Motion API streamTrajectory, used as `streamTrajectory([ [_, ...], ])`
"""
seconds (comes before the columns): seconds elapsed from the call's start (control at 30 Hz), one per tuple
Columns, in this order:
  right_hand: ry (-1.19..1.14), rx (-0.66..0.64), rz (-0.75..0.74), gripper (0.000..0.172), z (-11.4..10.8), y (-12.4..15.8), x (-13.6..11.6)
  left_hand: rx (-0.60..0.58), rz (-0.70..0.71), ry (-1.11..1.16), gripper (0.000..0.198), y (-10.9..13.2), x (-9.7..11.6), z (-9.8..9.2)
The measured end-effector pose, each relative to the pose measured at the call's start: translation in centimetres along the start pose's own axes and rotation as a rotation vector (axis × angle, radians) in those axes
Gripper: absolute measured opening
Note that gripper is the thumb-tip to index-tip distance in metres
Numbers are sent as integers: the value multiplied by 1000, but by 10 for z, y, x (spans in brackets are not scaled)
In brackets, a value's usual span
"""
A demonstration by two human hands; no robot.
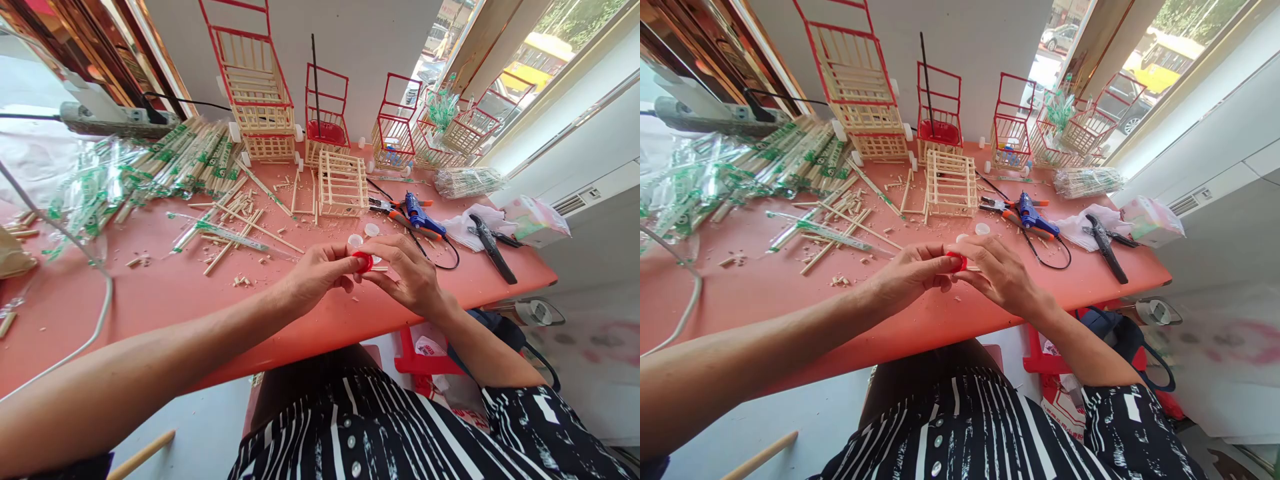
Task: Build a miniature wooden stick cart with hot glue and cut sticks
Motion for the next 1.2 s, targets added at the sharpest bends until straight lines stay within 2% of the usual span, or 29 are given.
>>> streamTrajectory([
  [0.2, 23, -32, 7, 46, 1, 3, 2, 0, -38, 18, 56, 2, -1, 3],
  [0.37, 14, -18, 34, 48, 0, 5, 3, -49, -57, 85, 52, -1, -2, 3],
  [0.5, 27, -66, 33, 51, -1, 6, 2, -59, -45, 108, 52, -3, -6, 0],
  [0.63, 40, -127, 26, 51, -1, 4, 1, -22, -46, 80, 55, -3, -8, -1],
  [0.77, 38, -134, 40, 51, 1, 3, 0, 37, -55, 40, 58, -3, -8, -3],
  [1.0, 74, -187, 91, 34, 0, 0, -4, 5, -59, -32, 61, 1, -7, 1],
  [1.1, 133, -135, 159, 27, -17, -11, 11, 16, -60, -12, 59, 1, -6, 3],
  [1.2, 167, -54, 262, 23, -39, -34, 54, 84, -30, -12, 48, 2, -4, 2],
])
Point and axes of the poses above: each hand's wrist, its own y-axis away from the middle knuckle, its own z-axis out of the palm, x = y × z, the point moved 3 cm from there along -y, towards the middle knuckle, and after that the axes turned 1 degree about x, right-handed, at the moved point
